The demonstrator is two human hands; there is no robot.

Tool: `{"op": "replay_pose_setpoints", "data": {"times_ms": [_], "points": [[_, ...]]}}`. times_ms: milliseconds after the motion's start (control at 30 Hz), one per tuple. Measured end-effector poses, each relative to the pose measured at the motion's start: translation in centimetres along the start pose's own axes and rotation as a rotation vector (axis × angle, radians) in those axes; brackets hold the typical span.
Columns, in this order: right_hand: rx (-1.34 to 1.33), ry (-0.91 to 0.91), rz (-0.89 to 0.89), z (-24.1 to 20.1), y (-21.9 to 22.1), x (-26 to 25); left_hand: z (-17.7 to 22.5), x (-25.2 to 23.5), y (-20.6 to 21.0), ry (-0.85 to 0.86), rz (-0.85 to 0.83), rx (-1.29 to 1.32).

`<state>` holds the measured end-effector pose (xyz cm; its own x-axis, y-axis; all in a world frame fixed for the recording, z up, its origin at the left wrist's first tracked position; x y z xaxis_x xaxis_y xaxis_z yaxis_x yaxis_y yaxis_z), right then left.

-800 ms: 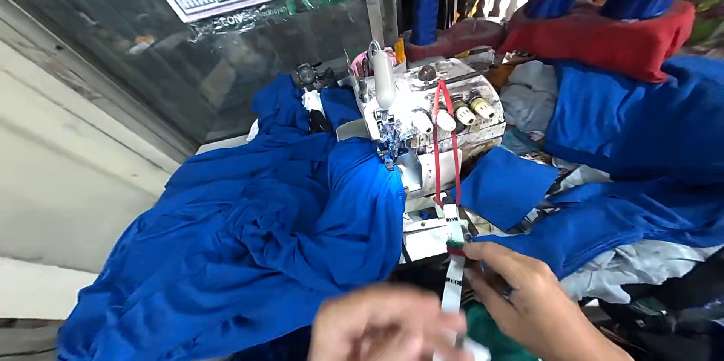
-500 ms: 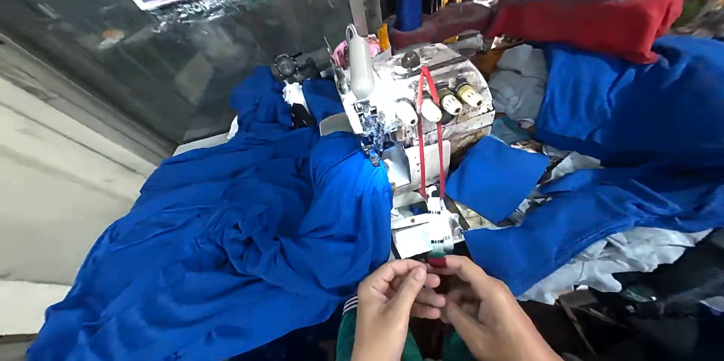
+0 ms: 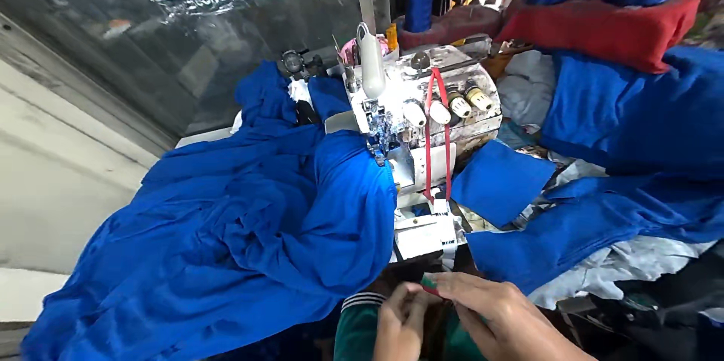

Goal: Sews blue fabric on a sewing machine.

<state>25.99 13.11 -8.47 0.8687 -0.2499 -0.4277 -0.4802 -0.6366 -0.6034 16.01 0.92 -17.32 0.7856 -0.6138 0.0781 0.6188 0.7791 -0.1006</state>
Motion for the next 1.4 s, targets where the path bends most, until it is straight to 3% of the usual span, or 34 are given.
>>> {"op": "replay_pose_setpoints", "data": {"times_ms": [67,233,433,533,633,833,1067,1200,1300,1400], "points": [[-0.034,0.001,0.021,-0.2,0.2,-0.4,-0.2,-1.1,1.1,0.015,0.051,-0.023],[-0.05,0.047,0.031,-1.4,-0.7,-0.5,-0.9,-3.4,3.4,0.235,0.186,-0.102],[-0.039,0.096,0.072,-1.0,-1.5,0.7,0.6,-0.5,0.4,0.172,-0.078,-0.326],[0.017,0.023,-0.01,-1.7,-0.6,0.0,2.2,1.6,-0.1,0.063,-0.183,-0.027],[0.041,0.012,0.004,-0.9,-0.6,-0.6,2.8,1.6,0.0,-0.012,-0.018,0.044],[0.011,0.086,0.104,-0.7,-3.3,-0.9,-0.9,-3.8,3.7,0.192,0.247,-0.134],[-0.028,0.122,0.054,-0.4,-2.9,1.5,0.8,-0.1,1.0,0.092,0.106,-0.058],[-0.06,0.035,0.1,-0.4,-1.5,0.1,0.3,-1.9,3.2,0.132,0.204,-0.024],[-0.024,0.075,0.06,-1.3,-2.1,-0.5,-0.2,-3.3,4.6,0.193,0.327,-0.074],[0.02,0.174,0.032,-2.3,-4.1,0.2,0.1,-3.0,3.9,0.211,0.182,-0.236]]}}
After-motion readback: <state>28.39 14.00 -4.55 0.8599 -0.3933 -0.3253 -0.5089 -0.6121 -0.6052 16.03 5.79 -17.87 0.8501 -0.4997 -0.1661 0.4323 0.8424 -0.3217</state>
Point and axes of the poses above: each hand's wrist, its own x-axis away from the middle knuckle, its own y-axis out of the palm, z = x × y, the point moved 7 cm from there along -x, towards the middle knuckle, and after that the axes turned 7 degrees about z, right-handed, at the moved point
